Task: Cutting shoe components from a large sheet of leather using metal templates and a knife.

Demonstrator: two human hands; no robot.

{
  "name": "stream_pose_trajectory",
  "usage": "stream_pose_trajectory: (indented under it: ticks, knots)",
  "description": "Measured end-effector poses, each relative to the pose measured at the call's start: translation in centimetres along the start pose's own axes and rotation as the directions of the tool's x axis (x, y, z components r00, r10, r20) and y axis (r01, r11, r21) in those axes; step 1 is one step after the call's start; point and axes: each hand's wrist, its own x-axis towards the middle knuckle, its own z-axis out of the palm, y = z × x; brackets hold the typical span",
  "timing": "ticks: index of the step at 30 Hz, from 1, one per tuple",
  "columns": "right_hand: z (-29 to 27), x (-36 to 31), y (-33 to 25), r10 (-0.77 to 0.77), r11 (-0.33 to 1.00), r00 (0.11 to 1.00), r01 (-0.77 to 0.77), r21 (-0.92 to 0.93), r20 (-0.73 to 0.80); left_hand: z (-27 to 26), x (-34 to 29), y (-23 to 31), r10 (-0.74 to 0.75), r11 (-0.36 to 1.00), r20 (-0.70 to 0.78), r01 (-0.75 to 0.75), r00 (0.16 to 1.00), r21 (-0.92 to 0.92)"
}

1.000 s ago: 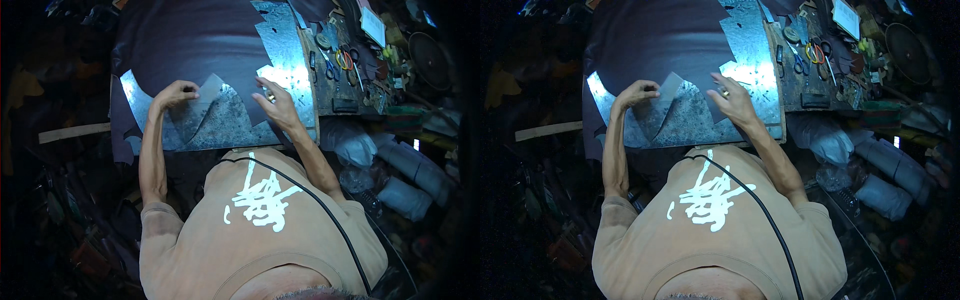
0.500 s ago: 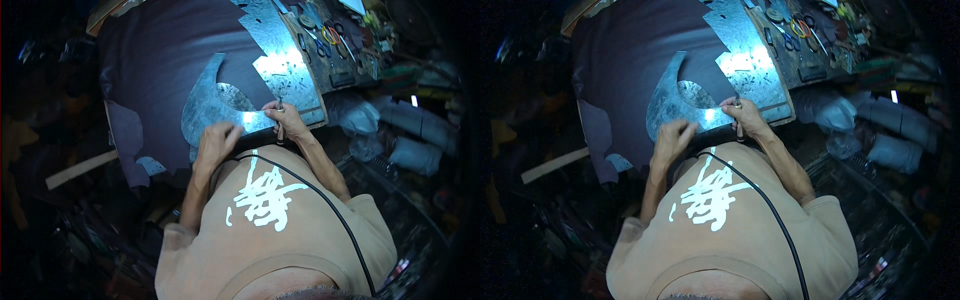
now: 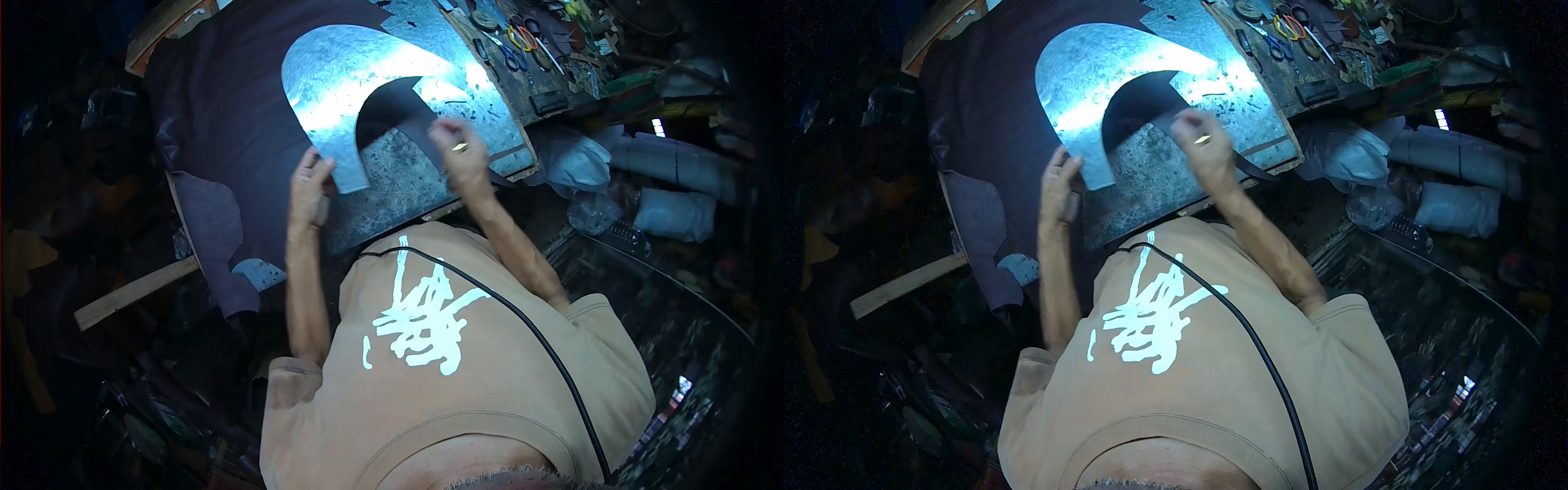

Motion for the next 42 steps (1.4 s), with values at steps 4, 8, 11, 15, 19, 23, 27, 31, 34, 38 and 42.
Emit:
stream_pose_trajectory:
  ticks: [4, 8, 11, 15, 19, 23, 27, 31, 34, 38, 42]
  knots:
    - [-3.1, 4.5, 3.8, -0.029, 0.984, 0.989, 0.002, -0.177, -0.148, -5.7, 2.8, 2.7, -0.167, 0.979, 0.121, 0.15, 0.979, 0.138]
    - [-2.9, 4.8, 5.1, 0.338, 0.938, 0.93, -0.321, -0.13, 0.141, -8.3, 5.3, 2.8, -0.267, 0.934, 0.113, 0.229, 0.957, 0.273]
    - [-2.2, 4.5, 7.2, 0.454, 0.889, 0.869, -0.426, -0.168, 0.196, -8.3, 5.9, 2.2, -0.314, 0.876, 0.037, 0.275, 0.949, 0.397]
    - [-1.1, 4.3, 9.1, 0.239, 0.859, 0.961, -0.143, -0.491, 0.138, -8.1, 6.3, 1.5, -0.223, 0.709, -0.049, 0.197, 0.974, 0.677]
    - [-0.7, 4.1, 8.9, 0.184, 0.803, 0.973, -0.065, -0.592, 0.142, -4.8, 4.7, 0.6, 0.255, 0.167, -0.039, -0.004, 0.966, 0.986]
    - [-0.7, 3.9, 7.8, 0.243, 0.787, 0.958, -0.101, -0.608, 0.155, -3.9, -0.3, -3.1, 0.494, -0.145, 0.138, -0.076, 0.858, 0.987]
    - [-1.2, 3.9, 8.0, 0.205, 0.814, 0.959, -0.055, -0.579, 0.198, -3.3, -2.9, -5.5, 0.52, -0.142, 0.015, 0.069, 0.854, 0.988]
    - [-1.8, 5.1, 8.0, 0.275, 0.797, 0.93, -0.079, -0.598, 0.244, -2.6, -2.1, -6.0, 0.576, -0.125, -0.017, 0.109, 0.817, 0.986]
    - [-2.2, 5.9, 6.5, 0.368, 0.797, 0.892, -0.158, -0.582, 0.263, -2.5, -2.4, -6.4, 0.569, -0.092, -0.049, 0.122, 0.821, 0.988]
    - [-2.3, 6.2, 5.7, 0.376, 0.796, 0.88, -0.148, -0.587, 0.289, -2.5, -2.4, -6.7, 0.584, -0.102, -0.063, 0.15, 0.81, 0.983]
    - [-2.4, 6.7, 6.6, 0.355, 0.8, 0.872, -0.098, -0.592, 0.336, -2.4, -2.3, -6.8, 0.612, -0.081, -0.079, 0.162, 0.787, 0.983]
